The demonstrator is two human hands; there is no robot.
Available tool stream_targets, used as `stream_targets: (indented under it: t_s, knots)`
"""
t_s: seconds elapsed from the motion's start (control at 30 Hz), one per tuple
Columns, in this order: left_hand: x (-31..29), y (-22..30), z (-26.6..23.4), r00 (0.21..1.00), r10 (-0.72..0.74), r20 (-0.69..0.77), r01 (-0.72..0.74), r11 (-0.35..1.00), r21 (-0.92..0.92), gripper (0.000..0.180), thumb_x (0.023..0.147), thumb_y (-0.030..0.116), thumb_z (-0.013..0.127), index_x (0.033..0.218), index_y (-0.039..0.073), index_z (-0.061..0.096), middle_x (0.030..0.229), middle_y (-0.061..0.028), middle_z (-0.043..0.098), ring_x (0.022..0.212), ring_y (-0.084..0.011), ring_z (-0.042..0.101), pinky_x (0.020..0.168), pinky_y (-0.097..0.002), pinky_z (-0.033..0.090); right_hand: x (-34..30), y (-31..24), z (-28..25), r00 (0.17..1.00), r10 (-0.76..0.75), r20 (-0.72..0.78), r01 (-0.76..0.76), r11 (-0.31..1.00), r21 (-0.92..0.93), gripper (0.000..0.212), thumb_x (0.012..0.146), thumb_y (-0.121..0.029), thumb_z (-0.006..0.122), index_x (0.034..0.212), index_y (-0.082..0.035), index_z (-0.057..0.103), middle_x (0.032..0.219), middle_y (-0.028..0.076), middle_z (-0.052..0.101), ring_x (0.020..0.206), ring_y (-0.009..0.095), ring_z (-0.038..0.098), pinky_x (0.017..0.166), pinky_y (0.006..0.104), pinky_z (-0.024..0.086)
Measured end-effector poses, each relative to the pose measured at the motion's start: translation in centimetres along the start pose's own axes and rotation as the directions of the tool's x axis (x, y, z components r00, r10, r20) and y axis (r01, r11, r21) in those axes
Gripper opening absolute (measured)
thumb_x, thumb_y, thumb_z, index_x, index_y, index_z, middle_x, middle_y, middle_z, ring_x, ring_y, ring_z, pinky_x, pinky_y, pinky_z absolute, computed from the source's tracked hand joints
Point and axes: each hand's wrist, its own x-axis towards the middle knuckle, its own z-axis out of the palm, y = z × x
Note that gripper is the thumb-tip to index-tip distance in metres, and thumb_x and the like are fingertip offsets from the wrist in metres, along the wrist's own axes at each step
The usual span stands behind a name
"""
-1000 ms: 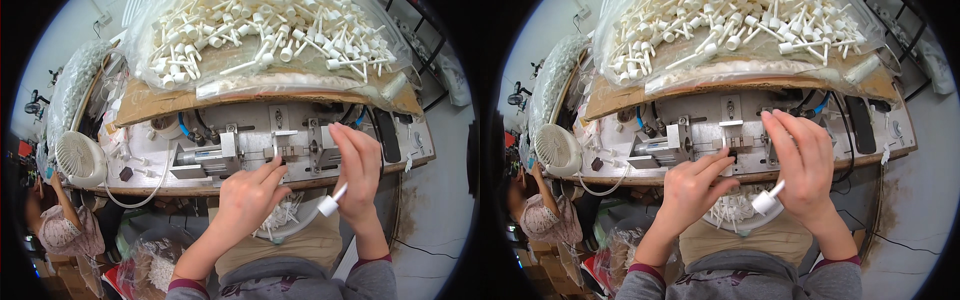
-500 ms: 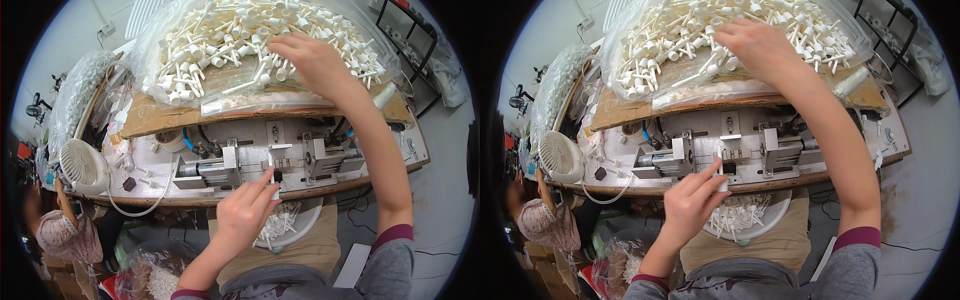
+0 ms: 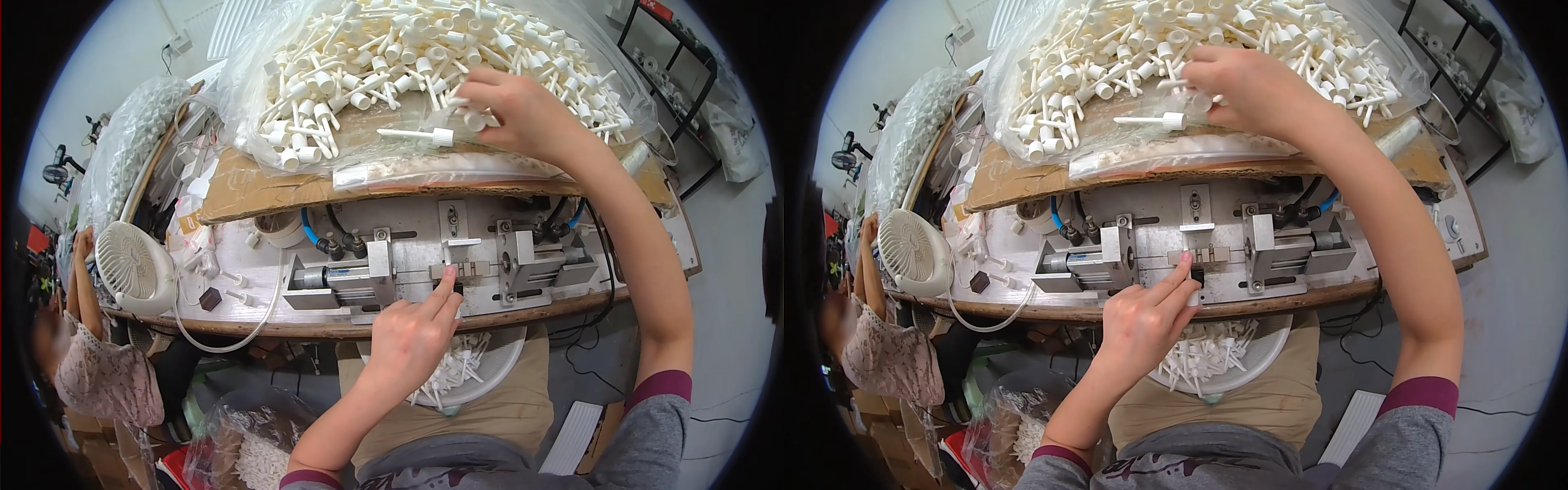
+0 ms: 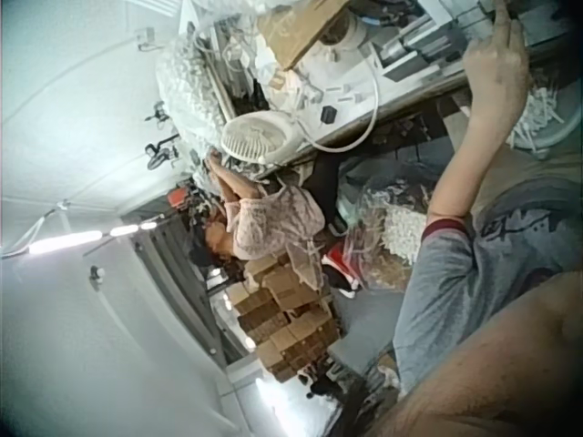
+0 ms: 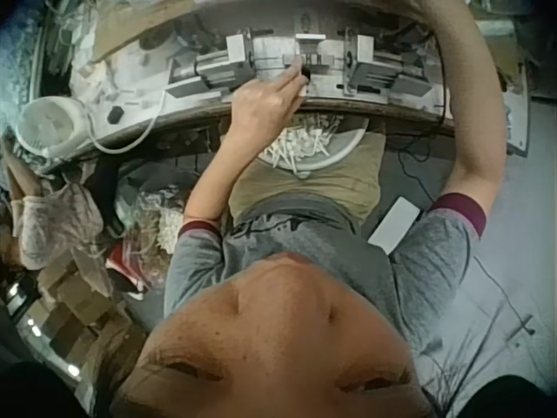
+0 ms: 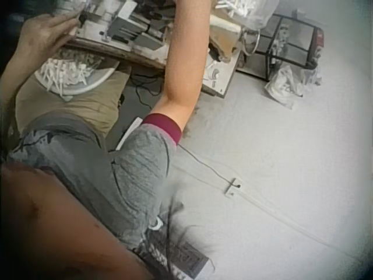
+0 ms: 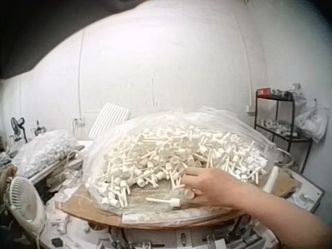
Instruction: Manually assemble white plastic sprayer pump components using a specialized assembly jig.
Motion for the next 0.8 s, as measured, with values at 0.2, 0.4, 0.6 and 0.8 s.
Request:
stream_targets:
  t_s: [0.2,0.4,0.6,0.8]
  knots:
    - [0.6,-0.1,-1.1,0.995,-0.091,0.032,0.097,0.95,-0.296,0.041,0.076,0.018,0.084,0.113,0.007,0.071,0.121,-0.0112,0.071,0.061,-0.0194,0.067,0.06,-0.0275,0.055,-3.1,-0.3,-0.5,0.91,0.269,-0.316,-0.148,0.922,0.358,0.018,0.077,-0.005,0.076,0.093,-0.005,0.07,0.08,0.004,0.064,0.063,0.016,0.062,0.059,0.0294,0.05]
    - [7.0,-0.2,0.0,0.924,-0.087,-0.373,-0.041,0.946,-0.322,0.048,0.082,0.006,0.077,0.128,0.005,0.064,0.122,-0.0144,0.066,0.09,-0.0259,0.07,0.076,-0.0339,0.057,-3.3,-1.2,2.5,0.931,0.298,-0.212,-0.266,0.949,0.169,0.017,0.082,-0.011,0.073,0.097,-0.004,0.07,0.087,0.01,0.065,0.077,0.029,0.066,0.07,0.0382,0.053]
    - [9.8,-0.6,1.2,0.914,-0.049,-0.402,-0.061,0.964,-0.257,0.029,0.085,0.002,0.073,0.113,0.004,0.069,0.118,-0.0112,0.066,0.092,-0.0228,0.07,0.075,-0.0336,0.056,-3.4,-1.7,2.4,0.909,0.261,-0.325,-0.239,0.965,0.106,0.013,0.085,-0.011,0.072,0.095,-0.004,0.069,0.086,0.008,0.067,0.079,0.029,0.068,0.069,0.0383,0.053]
    - [6.9,-0.5,-2.6,0.886,0.01,-0.463,-0.179,0.929,-0.323,0.047,0.076,-0.003,0.081,0.121,0.002,0.069,0.121,-0.0138,0.067,0.092,-0.0189,0.07,0.071,-0.0268,0.059,-7.2,-9.8,-1.8,0.762,0.641,0.093,-0.264,0.177,0.948,0.013,0.092,-0.012,0.072,0.093,0.0,0.068,0.08,0.005,0.069,0.063,0.009,0.064,0.054,0.0234,0.05]
